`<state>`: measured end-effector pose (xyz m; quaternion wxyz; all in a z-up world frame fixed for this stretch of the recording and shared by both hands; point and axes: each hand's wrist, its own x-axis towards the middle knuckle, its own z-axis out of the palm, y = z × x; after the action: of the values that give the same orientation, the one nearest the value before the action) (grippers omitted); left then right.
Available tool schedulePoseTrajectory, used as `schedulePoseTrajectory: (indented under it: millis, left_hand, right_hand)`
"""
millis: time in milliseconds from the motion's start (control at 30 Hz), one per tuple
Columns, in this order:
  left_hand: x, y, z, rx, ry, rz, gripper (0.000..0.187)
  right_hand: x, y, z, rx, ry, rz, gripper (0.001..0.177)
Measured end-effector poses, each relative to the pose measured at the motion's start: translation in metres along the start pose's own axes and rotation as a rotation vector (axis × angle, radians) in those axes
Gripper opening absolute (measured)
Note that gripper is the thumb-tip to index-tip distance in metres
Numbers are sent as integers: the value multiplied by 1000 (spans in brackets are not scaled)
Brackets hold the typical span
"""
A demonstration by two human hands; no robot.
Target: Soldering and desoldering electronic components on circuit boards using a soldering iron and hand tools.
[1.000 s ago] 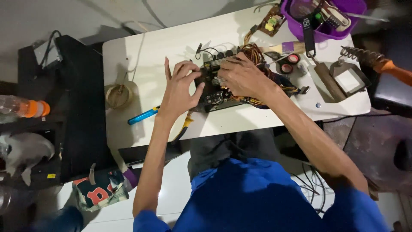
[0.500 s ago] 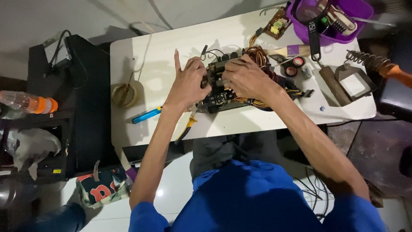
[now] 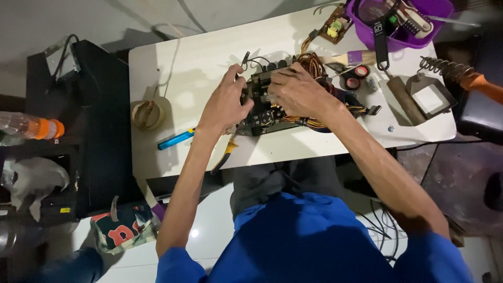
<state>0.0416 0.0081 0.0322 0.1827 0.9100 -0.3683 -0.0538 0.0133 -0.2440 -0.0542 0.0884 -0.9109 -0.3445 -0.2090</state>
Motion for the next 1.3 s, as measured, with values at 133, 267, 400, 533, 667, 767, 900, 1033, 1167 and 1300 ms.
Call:
schedulePoseTrajectory:
  millis: [133,267,400,533,667,767,900,1033,1167,1300]
  left_hand:
    - [-1,1,1,-4,5,6,23]
    - [3,-9,13,-4,5,3,24]
    - [4,6,1,122,11,24,34]
    - [4,18,-4,82,-41,15,55]
    - [1,29,0,-37,-29,91,47]
    - [-2,39,9,22,-17,126,34]
    - [-13,50,7,91,-75,154,43]
    - [-16,37,19,104,-37,201,47]
    - [-19,38,24,113,-13,203,41]
    - [-19,23,42,40,-51,149,54]
  right_hand:
    - [7,-13,-28,50,-50,33,19]
    - [10,-13,-33,127,-160,116,22]
    - [18,-28,-55,-3,-175,161,24]
    - [2,-50,-65,-245,128,49,36]
    - [-26,-64,-68,-168,146,58,36]
    - [-42,-64,-54,-173,117,73,30]
    - [-43,-65,-47,-137,143,110,28]
    - [-44,-64,-41,-145,113,98,23]
    - [-45,-65,-37,-112,83,110,27]
    - [-38,-72,-48,-161,37,135,26]
